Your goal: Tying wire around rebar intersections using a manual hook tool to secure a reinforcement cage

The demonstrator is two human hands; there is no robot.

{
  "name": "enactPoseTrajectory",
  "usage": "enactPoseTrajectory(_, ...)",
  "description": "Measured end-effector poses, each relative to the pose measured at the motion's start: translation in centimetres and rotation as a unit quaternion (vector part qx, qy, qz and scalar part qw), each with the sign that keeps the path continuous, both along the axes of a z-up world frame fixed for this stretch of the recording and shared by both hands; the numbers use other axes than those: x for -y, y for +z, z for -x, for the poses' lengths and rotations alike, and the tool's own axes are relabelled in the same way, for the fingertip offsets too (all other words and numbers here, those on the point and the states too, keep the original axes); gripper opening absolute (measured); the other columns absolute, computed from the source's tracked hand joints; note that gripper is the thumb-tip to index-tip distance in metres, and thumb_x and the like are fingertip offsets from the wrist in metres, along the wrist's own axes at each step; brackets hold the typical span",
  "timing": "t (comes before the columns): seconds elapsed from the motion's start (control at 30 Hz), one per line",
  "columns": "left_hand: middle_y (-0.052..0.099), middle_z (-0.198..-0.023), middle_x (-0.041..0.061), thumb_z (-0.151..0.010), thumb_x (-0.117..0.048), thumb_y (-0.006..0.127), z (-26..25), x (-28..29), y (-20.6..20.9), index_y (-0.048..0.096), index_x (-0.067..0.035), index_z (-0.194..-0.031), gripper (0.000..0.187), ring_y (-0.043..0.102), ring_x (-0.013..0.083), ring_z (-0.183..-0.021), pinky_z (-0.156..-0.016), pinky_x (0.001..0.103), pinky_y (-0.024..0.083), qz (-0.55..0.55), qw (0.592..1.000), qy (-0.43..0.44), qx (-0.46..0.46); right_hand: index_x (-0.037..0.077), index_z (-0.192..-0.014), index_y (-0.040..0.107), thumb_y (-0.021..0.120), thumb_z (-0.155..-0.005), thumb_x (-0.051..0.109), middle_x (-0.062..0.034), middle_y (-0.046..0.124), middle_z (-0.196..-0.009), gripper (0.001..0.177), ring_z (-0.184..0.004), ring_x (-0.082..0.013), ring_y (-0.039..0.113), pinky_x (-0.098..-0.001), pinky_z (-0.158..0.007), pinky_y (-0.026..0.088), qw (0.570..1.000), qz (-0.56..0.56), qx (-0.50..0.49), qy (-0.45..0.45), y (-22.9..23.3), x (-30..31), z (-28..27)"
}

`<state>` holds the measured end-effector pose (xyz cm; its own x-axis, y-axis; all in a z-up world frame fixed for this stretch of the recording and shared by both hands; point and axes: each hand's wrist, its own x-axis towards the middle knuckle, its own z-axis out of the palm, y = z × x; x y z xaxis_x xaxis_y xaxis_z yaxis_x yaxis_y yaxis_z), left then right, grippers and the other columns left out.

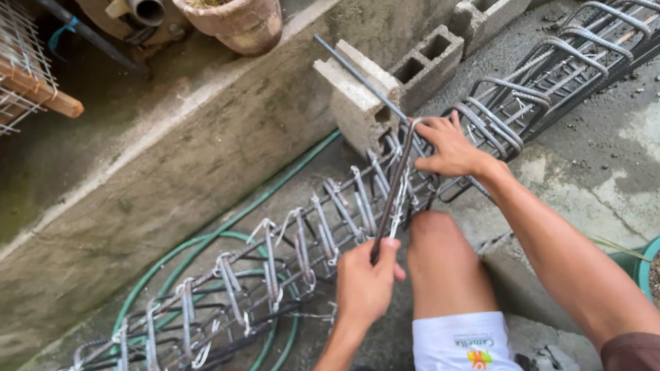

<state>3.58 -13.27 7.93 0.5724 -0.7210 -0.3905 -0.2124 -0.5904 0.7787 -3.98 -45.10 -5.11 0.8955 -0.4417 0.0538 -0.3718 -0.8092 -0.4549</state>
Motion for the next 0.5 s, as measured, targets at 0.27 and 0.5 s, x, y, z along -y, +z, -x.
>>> enactPoseTrajectory(0.27,0.071,-0.059,0.000,-0.096,-0.035,0.057,-0.6,5.4,-2.1,0.077,-0.024,-0.061,0.041,0.069,0.0270,-0.065,-0.066,0.035,0.055,0.013,0.999,0.001,-0.043,0.008,-0.144,0.051,0.057,-0.091,0.052,-0.0162,0.045,-0.154,0.069,-0.152,-0.0338,0.032,-0.0694,-0.124,0.002,0.997,-0.080,-0.013,-0.011,0.5,0.8,1.1)
enactPoseTrajectory(0.5,0.077,-0.077,0.006,-0.100,-0.031,0.051,0.2,7.5,-3.3,0.080,-0.021,-0.074,0.040,0.074,0.0370,-0.096,-0.086,0.047,0.057,0.004,0.999,-0.015,-0.044,0.039,-0.111,0.069,0.041,-0.100,0.048,0.0090,0.067,-0.120,0.031,-0.124,-0.0181,0.062,-0.0600,-0.113,0.029,0.987,0.021,-0.105,-0.118,-1.9,4.1,-1.5)
